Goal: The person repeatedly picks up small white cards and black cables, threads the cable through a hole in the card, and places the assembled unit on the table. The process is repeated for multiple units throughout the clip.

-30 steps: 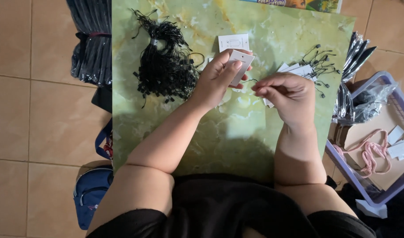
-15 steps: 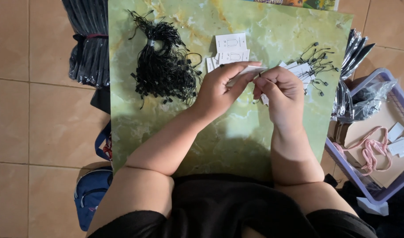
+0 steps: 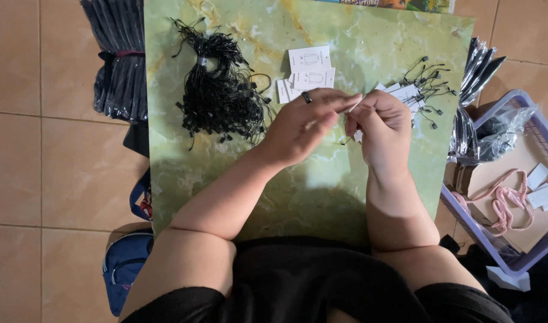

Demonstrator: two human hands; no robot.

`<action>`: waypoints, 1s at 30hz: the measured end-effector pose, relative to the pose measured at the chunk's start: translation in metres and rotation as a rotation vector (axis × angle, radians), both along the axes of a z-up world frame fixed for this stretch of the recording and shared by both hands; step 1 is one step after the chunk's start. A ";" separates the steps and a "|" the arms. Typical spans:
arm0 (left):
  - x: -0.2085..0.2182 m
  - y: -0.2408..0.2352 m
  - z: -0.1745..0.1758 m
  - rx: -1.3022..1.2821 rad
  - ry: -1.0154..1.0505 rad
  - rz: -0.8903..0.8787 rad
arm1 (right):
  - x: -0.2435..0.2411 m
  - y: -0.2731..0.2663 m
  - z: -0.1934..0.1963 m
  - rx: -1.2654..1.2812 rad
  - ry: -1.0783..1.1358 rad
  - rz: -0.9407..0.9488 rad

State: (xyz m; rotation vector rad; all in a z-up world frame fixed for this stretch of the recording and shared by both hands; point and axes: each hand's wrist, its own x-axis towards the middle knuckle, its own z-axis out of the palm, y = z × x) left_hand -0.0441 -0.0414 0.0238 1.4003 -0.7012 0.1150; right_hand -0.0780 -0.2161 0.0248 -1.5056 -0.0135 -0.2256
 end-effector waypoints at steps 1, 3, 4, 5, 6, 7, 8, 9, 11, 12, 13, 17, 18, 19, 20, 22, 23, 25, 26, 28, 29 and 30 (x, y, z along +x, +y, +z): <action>0.002 0.000 -0.002 0.000 0.000 0.000 | -0.001 -0.002 -0.005 0.000 0.000 0.000; 0.007 0.001 -0.007 -0.068 0.100 -0.092 | -0.002 -0.007 -0.015 0.042 -0.004 0.016; 0.004 0.000 -0.006 -0.068 0.100 -0.091 | -0.002 -0.007 -0.016 0.042 -0.004 0.017; 0.002 -0.001 -0.005 -0.087 0.127 -0.095 | -0.002 -0.006 -0.018 0.080 0.002 0.032; 0.000 -0.002 -0.004 -0.106 0.154 -0.099 | -0.003 -0.006 -0.019 0.118 0.008 0.047; 0.000 0.000 -0.001 -0.106 0.154 -0.099 | -0.002 -0.005 -0.020 0.118 0.009 0.048; 0.000 0.002 0.001 -0.144 0.189 -0.187 | -0.002 -0.005 -0.020 0.138 -0.003 0.057; 0.000 0.004 0.004 -0.182 0.224 -0.274 | -0.001 -0.005 -0.021 0.158 -0.015 0.068; -0.006 0.001 0.011 -0.145 0.259 -0.231 | -0.002 -0.004 -0.016 0.153 0.002 0.051; -0.009 -0.001 0.014 -0.107 0.294 -0.188 | -0.003 -0.004 -0.014 0.149 0.020 0.033; -0.009 -0.003 0.005 -0.107 0.295 -0.187 | -0.003 -0.004 -0.016 0.149 0.020 0.033; -0.007 -0.006 0.006 -0.105 0.314 -0.032 | -0.003 0.001 -0.006 0.074 0.006 0.013; -0.005 -0.004 0.015 -0.094 0.291 -0.015 | -0.003 0.004 0.000 0.044 -0.005 0.021; -0.005 -0.003 0.017 -0.094 0.291 -0.016 | -0.003 0.002 -0.002 0.044 -0.005 0.021; -0.006 -0.003 0.018 -0.065 0.240 0.008 | -0.003 0.001 -0.004 0.025 -0.012 0.027; -0.007 -0.003 0.019 -0.035 0.190 0.029 | -0.003 -0.001 -0.005 0.006 -0.018 0.031; -0.009 -0.004 0.017 -0.050 0.179 0.028 | -0.003 -0.001 -0.004 -0.026 -0.030 0.024; -0.011 -0.005 0.015 -0.064 0.169 0.026 | -0.004 -0.001 -0.002 -0.058 -0.041 0.016; -0.011 -0.005 0.014 -0.054 0.144 0.032 | -0.005 0.000 -0.001 -0.074 -0.046 0.014; -0.012 -0.005 0.011 -0.044 0.118 0.038 | -0.006 0.000 0.001 -0.090 -0.052 0.013; -0.012 -0.005 0.008 -0.098 0.136 -0.015 | -0.005 0.000 0.002 -0.095 -0.061 0.014; -0.012 -0.005 0.005 -0.152 0.154 -0.068 | -0.005 0.001 0.003 -0.099 -0.070 0.015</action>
